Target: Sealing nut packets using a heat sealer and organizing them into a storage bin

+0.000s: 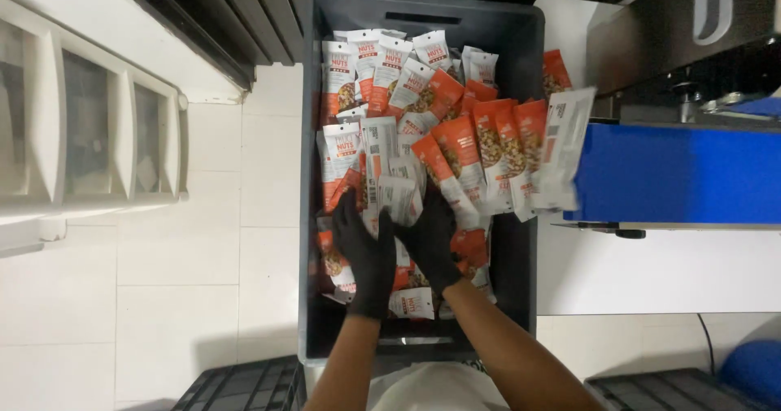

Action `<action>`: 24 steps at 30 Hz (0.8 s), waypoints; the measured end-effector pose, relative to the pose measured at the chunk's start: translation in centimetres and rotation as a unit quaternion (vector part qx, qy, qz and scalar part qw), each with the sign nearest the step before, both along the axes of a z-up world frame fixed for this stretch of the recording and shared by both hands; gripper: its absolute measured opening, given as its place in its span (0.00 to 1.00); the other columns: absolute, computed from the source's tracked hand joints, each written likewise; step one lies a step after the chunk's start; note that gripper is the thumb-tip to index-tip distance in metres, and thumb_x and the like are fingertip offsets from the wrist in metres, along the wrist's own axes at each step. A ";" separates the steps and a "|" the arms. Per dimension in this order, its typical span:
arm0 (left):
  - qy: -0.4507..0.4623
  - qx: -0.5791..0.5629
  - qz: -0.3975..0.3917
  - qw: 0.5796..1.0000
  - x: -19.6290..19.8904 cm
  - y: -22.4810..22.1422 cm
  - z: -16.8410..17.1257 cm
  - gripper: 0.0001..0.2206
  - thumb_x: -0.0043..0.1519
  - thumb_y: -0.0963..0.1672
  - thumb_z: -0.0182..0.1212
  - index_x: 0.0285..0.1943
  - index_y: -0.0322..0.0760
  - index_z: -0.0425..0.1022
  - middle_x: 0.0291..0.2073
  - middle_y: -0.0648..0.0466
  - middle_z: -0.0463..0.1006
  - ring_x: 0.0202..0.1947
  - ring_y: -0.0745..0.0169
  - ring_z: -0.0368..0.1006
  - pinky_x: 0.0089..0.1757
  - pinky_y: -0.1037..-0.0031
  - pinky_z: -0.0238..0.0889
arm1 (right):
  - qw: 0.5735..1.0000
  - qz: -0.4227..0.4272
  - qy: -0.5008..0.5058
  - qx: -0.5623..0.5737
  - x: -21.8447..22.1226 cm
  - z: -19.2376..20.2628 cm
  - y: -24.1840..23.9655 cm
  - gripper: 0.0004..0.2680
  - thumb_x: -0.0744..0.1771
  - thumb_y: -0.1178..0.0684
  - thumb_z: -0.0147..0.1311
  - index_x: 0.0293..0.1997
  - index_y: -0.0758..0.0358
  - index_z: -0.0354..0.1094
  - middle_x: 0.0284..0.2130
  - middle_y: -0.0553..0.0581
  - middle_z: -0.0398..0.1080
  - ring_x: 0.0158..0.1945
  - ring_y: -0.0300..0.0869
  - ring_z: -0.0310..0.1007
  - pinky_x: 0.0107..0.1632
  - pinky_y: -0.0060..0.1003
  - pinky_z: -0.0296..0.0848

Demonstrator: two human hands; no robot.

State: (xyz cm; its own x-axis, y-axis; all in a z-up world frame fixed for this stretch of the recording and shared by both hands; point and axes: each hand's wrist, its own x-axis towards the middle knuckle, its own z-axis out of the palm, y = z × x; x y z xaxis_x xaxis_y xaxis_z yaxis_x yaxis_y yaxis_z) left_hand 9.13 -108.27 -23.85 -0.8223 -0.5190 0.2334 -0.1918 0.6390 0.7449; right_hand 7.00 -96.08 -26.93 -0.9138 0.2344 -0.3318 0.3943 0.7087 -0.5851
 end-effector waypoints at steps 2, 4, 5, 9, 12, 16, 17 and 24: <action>-0.100 0.096 -0.020 0.990 -3.6 -0.3 0.9 0.33 0.58 0.52 0.70 0.69 0.35 0.67 0.52 0.35 0.77 0.50 0.25 0.73 0.46 0.40 0.68 | 1.000 0.014 -0.025 0.001 2.1 -3.3 0.8 0.43 0.56 0.30 0.73 0.75 0.58 0.53 0.66 0.65 0.63 0.70 0.56 0.61 0.66 0.51 0.66; -0.144 0.053 -0.024 0.988 -5.5 -0.5 -3.4 0.31 0.54 0.54 0.72 0.64 0.41 0.70 0.50 0.42 0.76 0.48 0.30 0.75 0.43 0.42 0.70 | 0.999 -0.020 -0.039 -0.024 3.0 -2.1 0.5 0.43 0.57 0.32 0.72 0.76 0.56 0.51 0.66 0.62 0.63 0.71 0.52 0.61 0.66 0.50 0.66; -0.186 0.007 -0.027 0.982 -6.6 -0.6 -5.5 0.29 0.51 0.55 0.73 0.60 0.47 0.74 0.49 0.49 0.76 0.46 0.34 0.76 0.40 0.43 0.72 | 0.996 -0.051 -0.051 -0.052 3.3 -1.5 0.3 0.42 0.57 0.33 0.71 0.77 0.53 0.48 0.67 0.59 0.63 0.71 0.49 0.61 0.66 0.49 0.67; -0.208 -0.007 -0.045 0.977 -7.5 -0.9 -6.1 0.27 0.49 0.55 0.75 0.56 0.50 0.76 0.45 0.53 0.77 0.43 0.38 0.78 0.40 0.46 0.72 | 1.000 0.002 -0.017 0.002 5.7 2.1 0.3 0.39 0.59 0.42 0.68 0.78 0.54 0.48 0.65 0.62 0.64 0.67 0.54 0.65 0.59 0.50 0.74; -0.201 -0.012 -0.051 0.978 -7.1 -0.9 -6.9 0.25 0.49 0.52 0.75 0.56 0.47 0.76 0.44 0.51 0.77 0.41 0.36 0.78 0.39 0.44 0.72 | 0.997 -0.017 -0.075 0.012 7.6 0.2 2.3 0.34 0.60 0.40 0.62 0.75 0.41 0.51 0.56 0.53 0.72 0.60 0.48 0.73 0.55 0.48 0.78; -0.227 -0.029 -0.026 0.973 -7.7 -1.8 -7.3 0.17 0.46 0.53 0.72 0.40 0.50 0.74 0.35 0.56 0.75 0.38 0.42 0.79 0.38 0.51 0.73 | 0.987 -0.027 -0.124 -0.096 9.5 -0.2 5.2 0.33 0.60 0.42 0.66 0.74 0.50 0.57 0.65 0.60 0.66 0.69 0.53 0.64 0.64 0.50 0.69; -0.193 0.025 -0.032 0.980 -7.7 -2.0 -6.1 0.12 0.50 0.50 0.70 0.37 0.47 0.75 0.33 0.53 0.77 0.38 0.40 0.79 0.38 0.51 0.74 | 0.986 -0.032 -0.123 -0.105 10.2 0.0 5.8 0.31 0.60 0.43 0.68 0.72 0.50 0.60 0.62 0.60 0.69 0.67 0.54 0.67 0.62 0.50 0.72; -0.220 0.050 -0.063 0.972 0.9 -3.6 -3.6 0.12 0.52 0.49 0.70 0.41 0.52 0.75 0.37 0.54 0.78 0.41 0.43 0.80 0.37 0.57 0.75 | 0.977 -0.080 -0.130 -0.148 10.1 6.0 5.6 0.31 0.63 0.46 0.67 0.73 0.60 0.55 0.66 0.70 0.63 0.70 0.62 0.60 0.68 0.57 0.65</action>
State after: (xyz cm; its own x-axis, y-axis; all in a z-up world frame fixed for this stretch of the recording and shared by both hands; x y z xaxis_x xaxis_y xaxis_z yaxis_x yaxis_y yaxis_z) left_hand 10.02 -111.84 -27.40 -0.8899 -0.4090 -0.2019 -0.4305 0.6071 0.6679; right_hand 17.06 -90.47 -20.92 -0.7485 0.2261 -0.6234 0.6494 0.4398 -0.6204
